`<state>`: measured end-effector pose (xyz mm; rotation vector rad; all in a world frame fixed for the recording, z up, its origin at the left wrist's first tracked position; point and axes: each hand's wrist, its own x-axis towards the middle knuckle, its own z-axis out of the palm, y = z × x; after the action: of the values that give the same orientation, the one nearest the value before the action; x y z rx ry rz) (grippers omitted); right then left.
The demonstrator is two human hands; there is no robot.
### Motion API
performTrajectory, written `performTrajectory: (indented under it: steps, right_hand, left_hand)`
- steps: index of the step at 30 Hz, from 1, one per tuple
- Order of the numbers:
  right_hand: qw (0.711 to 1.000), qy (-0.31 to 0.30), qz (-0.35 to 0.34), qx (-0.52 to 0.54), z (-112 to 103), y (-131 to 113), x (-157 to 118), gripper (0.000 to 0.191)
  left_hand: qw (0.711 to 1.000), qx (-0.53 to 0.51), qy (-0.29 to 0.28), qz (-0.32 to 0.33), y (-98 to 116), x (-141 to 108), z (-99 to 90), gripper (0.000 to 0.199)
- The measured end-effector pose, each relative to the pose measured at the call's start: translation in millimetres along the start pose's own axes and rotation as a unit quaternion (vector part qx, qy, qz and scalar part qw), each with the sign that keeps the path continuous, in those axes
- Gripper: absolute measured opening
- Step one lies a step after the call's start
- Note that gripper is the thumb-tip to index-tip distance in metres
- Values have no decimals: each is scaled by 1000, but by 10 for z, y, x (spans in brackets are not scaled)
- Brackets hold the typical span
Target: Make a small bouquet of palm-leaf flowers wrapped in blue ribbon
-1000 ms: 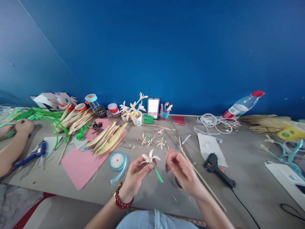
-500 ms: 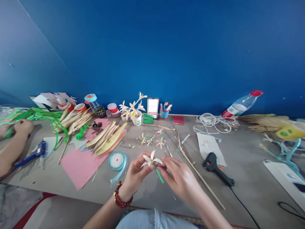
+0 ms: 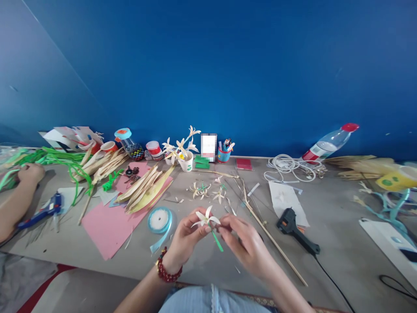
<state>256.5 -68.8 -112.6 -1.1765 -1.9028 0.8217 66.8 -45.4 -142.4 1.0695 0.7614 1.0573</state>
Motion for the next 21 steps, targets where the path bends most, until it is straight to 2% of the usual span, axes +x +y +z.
performTrajectory:
  steps: [5, 8, 11, 14, 18, 21]
  right_hand:
    - [995, 24, -53, -83, -7, -107, 40, 16]
    - [991, 54, -53, -108, -33, -17, 62, 17]
    - [987, 87, -29, -129, -43, 176, 64, 25]
    - [988, 83, 20, -131, -31, 340, 35, 29]
    - [989, 85, 59, -109, -21, 409, -28, 25]
    - [980, 118, 84, -136, -61, 419, -51, 21]
  left_hand:
    - [1000, 23, -5, 3, 33, 12, 22, 14]
    - [1000, -2, -9, -5, 34, 13, 24, 10]
    - [998, -56, -12, -8, 24, 23, 15, 12]
    - [994, -98, -35, -13, 25, 48, 6, 18]
    - [986, -155, -63, -13, 32, 78, -8, 20]
    - [982, -173, -73, -14, 29, 83, -23, 18]
